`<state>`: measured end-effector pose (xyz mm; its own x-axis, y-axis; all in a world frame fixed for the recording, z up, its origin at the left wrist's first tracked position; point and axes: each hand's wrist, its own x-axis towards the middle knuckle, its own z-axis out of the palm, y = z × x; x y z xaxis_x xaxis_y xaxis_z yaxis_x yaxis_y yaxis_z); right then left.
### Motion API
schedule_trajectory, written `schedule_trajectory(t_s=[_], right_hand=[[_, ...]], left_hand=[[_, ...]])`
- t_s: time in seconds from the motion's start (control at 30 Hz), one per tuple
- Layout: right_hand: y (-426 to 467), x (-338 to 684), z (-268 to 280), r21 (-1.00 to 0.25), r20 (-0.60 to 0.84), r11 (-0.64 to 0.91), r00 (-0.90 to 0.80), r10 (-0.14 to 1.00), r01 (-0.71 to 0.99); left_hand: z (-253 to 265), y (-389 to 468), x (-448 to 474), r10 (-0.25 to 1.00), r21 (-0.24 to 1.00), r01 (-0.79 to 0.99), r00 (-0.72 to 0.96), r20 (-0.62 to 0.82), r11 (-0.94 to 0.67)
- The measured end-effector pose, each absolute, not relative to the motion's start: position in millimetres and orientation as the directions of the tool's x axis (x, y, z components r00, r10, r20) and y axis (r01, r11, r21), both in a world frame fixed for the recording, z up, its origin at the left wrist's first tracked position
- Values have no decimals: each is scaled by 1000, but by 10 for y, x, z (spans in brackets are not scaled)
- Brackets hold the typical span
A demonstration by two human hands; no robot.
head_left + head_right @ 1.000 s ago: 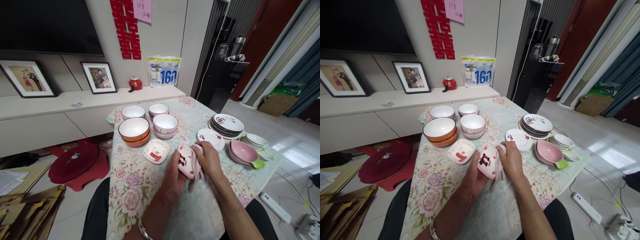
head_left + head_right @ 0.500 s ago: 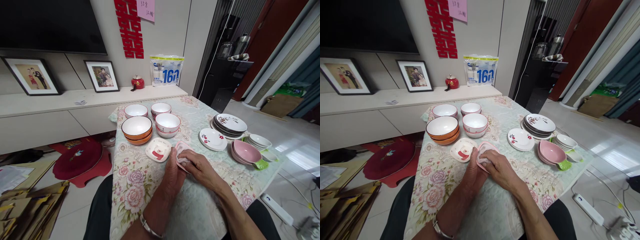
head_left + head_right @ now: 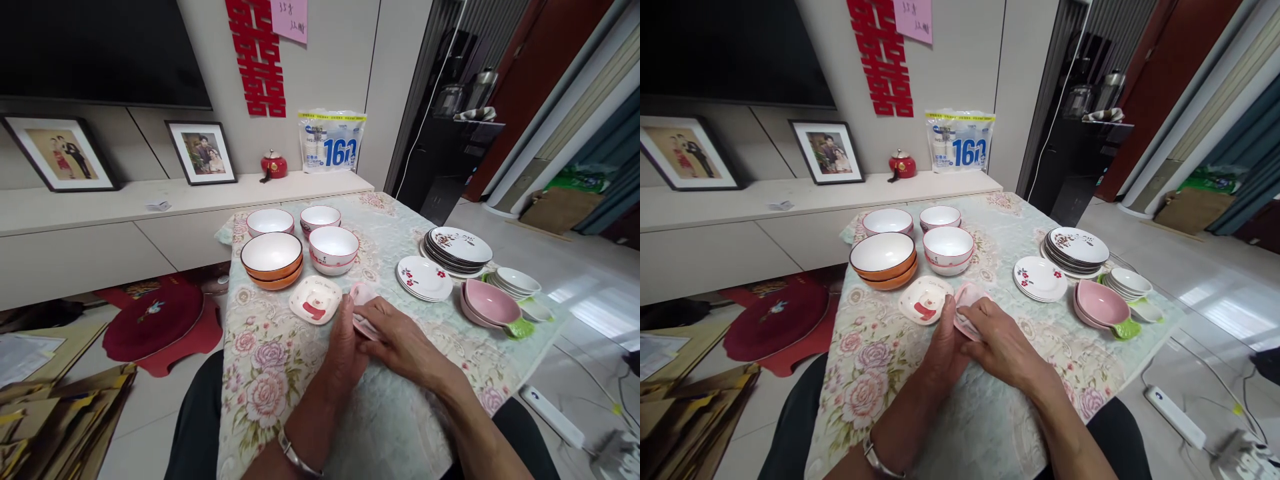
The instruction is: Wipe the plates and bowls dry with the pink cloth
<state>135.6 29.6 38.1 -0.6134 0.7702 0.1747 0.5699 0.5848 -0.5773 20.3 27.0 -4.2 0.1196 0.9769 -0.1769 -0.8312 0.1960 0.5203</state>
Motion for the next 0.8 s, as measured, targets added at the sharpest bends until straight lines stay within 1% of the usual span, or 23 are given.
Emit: schedule_trajectory(t_s=[0.07,0.1,0.17,0.23,0.3,0.33,0.37,0.43,0.5,0.53,0.6,0.67,0.7,0.73,0.77,0.8], right_hand=[[336,1411,370,-620,194,566,-592,782,544],[366,1452,353,-675,201,535,-571,796,508],[433,1551,299,-825,184,399,-478,859,399],[495,1651,232,-948,111,199,-328,938,249],[542,1728,166,-995,27,44,-183,983,86],[560,1752,139,-1000,3,6,-125,992,19],[574,1768,118,-1000,-8,-11,-81,997,-29],[597,1777,90,-998,-6,-7,-22,1000,-55],[615,1772,78,-999,32,32,23,999,7],[624,1769,75,-995,70,66,49,996,76],[643,1764,67,-940,206,168,101,973,297],[660,1751,54,-785,393,269,113,913,558],[664,1738,47,-695,475,304,99,875,652],[665,1721,41,-622,539,333,80,838,708],[660,1699,38,-577,585,363,61,809,731],[649,1673,40,-558,613,395,41,789,730]], left_hand=[[-50,269,195,965,462,-849,197,-170,255],[-57,266,190,956,446,-848,225,-189,288],[-76,258,182,927,451,-816,260,-271,361],[-93,249,181,895,489,-761,276,-351,427],[-104,240,188,894,534,-729,258,-366,429],[-108,236,192,904,550,-727,246,-350,411],[-109,233,194,917,559,-734,235,-324,385],[-105,229,185,937,557,-757,228,-264,342],[-94,229,159,945,547,-770,258,-202,328],[-86,230,143,946,546,-773,275,-170,323],[-72,232,113,951,556,-774,284,-121,302],[-65,233,105,963,591,-763,247,-106,261],[-68,232,112,970,616,-752,217,-107,236],[-75,231,127,976,643,-736,188,-108,213],[-87,228,147,981,668,-720,162,-105,190],[-104,226,170,985,688,-705,142,-97,170]])
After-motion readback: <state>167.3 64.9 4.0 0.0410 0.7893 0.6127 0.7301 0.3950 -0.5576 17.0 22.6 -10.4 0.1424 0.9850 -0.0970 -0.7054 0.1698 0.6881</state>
